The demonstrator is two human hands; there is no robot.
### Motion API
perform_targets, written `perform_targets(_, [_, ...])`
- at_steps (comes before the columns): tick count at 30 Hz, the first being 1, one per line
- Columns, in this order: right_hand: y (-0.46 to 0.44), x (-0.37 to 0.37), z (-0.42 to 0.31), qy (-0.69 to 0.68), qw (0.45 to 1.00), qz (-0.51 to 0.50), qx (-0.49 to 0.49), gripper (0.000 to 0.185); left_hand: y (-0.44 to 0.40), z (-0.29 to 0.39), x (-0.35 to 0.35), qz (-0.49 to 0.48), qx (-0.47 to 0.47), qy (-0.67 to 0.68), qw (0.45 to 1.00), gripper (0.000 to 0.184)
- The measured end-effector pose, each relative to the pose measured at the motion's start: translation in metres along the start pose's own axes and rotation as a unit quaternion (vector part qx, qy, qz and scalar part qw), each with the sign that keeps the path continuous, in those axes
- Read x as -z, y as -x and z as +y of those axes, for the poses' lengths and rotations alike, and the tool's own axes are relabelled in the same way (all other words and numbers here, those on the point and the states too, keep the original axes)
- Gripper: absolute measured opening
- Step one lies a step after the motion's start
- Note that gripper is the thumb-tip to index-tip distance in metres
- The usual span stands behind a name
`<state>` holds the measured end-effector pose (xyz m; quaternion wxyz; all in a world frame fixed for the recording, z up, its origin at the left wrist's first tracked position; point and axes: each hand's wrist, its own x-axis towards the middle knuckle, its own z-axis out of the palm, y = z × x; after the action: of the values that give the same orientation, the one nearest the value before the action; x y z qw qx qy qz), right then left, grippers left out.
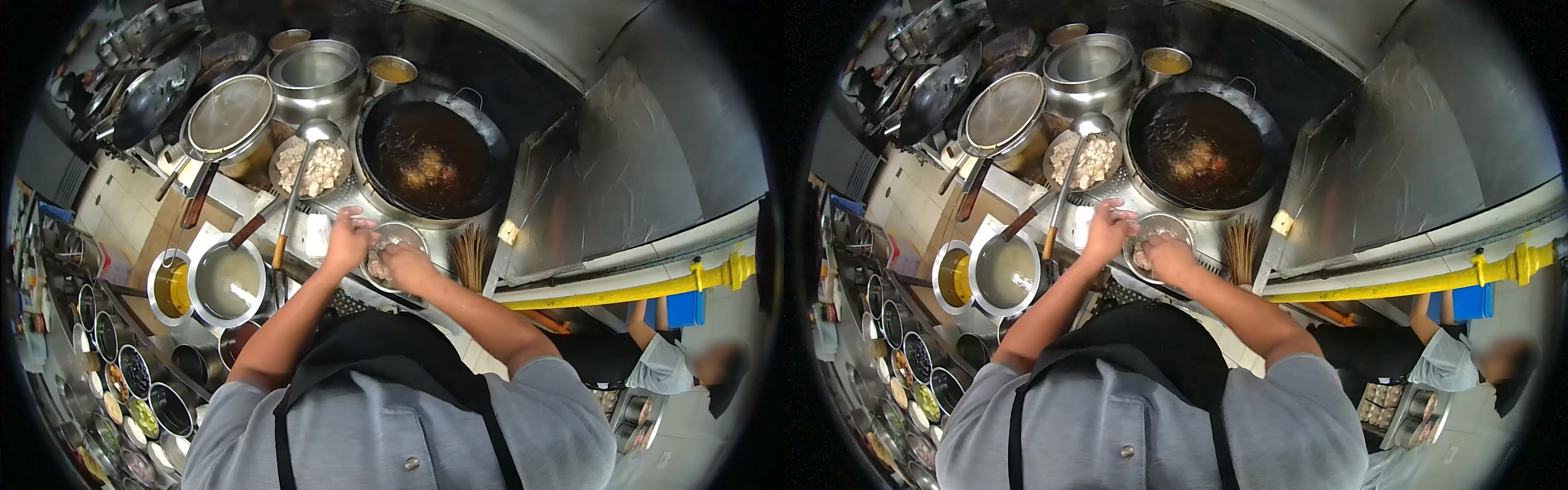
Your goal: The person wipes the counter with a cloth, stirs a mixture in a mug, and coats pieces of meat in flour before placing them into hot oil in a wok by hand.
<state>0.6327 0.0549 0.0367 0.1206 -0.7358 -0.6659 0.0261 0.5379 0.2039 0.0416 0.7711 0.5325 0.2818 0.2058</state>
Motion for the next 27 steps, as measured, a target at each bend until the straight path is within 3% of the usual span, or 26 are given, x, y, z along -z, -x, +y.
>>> perform_targets(1, [-0.001,-0.013,0.001,0.0,1.0,0.002,-0.001,0.02,-0.006,-0.012,-0.005,-0.002,-0.001,-0.002,1.0,0.045])
perform_targets(3, [-0.003,-0.023,-0.001,0.011,0.99,-0.091,-0.106,0.015,-0.013,-0.027,-0.012,-0.109,-0.072,-0.2,0.971,0.042])
perform_targets(4, [-0.003,-0.02,-0.002,-0.009,0.978,-0.126,-0.168,0.015,-0.013,-0.03,-0.011,-0.112,-0.073,-0.201,0.971,0.042])
perform_targets(5, [0.0,-0.015,0.0,-0.009,0.977,-0.125,-0.17,0.015,-0.011,-0.034,-0.01,-0.171,-0.087,-0.33,0.925,0.043])
perform_targets(6, [0.007,-0.009,0.004,-0.11,0.974,-0.06,-0.189,0.015,-0.006,-0.032,-0.012,-0.226,-0.099,-0.45,0.858,0.045])
perform_targets(8, [0.019,-0.002,0.015,-0.296,0.924,0.027,-0.242,0.014,0.006,-0.029,-0.015,-0.227,-0.086,-0.475,0.846,0.042])
perform_targets(9, [0.021,-0.004,0.019,-0.295,0.924,0.028,-0.243,0.014,0.013,-0.023,-0.017,-0.228,-0.072,-0.5,0.832,0.04])
perform_targets(11, [0.025,-0.009,0.025,-0.55,0.733,0.051,-0.397,0.011,0.02,-0.019,-0.021,-0.229,-0.078,-0.483,0.841,0.04])
perform_targets(12, [0.025,-0.007,0.027,-0.616,0.663,0.06,-0.42,0.012,0.021,-0.023,-0.022,-0.228,-0.081,-0.511,0.825,0.038])
perform_targets(13, [0.025,-0.003,0.027,-0.616,0.663,0.062,-0.42,0.012,0.02,-0.031,-0.022,-0.225,-0.084,-0.539,0.807,0.036])
perform_targets(15, [0.027,0.007,0.029,-0.756,0.515,0.115,-0.388,0.02,0.02,-0.043,-0.019,-0.196,-0.124,-0.526,0.818,0.027])
perform_targets(17, [0.029,0.015,0.037,-0.759,0.518,0.095,-0.384,0.023,0.02,-0.047,-0.017,-0.187,-0.146,-0.518,0.822,0.021])
perform_targets(19, [0.032,0.018,0.041,-0.839,0.434,0.076,-0.321,0.025,0.018,-0.046,-0.016,-0.189,-0.137,-0.516,0.824,0.019])
perform_targets(20, [0.034,0.018,0.039,-0.839,0.434,0.078,-0.32,0.025,0.017,-0.046,-0.016,-0.19,-0.128,-0.513,0.827,0.017])
perform_targets(22, [0.036,0.016,0.028,-0.76,0.573,0.059,-0.3,0.029,0.019,-0.043,-0.018,-0.186,-0.131,-0.496,0.838,0.017])
perform_targets(23, [0.036,0.01,0.027,-0.759,0.576,0.058,-0.297,0.029,0.021,-0.041,-0.018,-0.18,-0.131,-0.48,0.848,0.017])
perform_targets(25, [0.034,-0.001,0.02,-0.5,0.821,0.054,-0.27,0.035,0.024,-0.041,-0.021,-0.173,-0.153,-0.453,0.861,0.017])
perform_targets(26, [0.037,-0.004,0.019,-0.37,0.901,0.047,-0.223,0.025,0.022,-0.042,-0.022,-0.179,-0.191,-0.476,0.84,0.017])
perform_targets(27, [0.036,-0.003,0.016,-0.369,0.901,0.047,-0.222,0.025,0.022,-0.041,-0.023,-0.185,-0.229,-0.497,0.816,0.017])
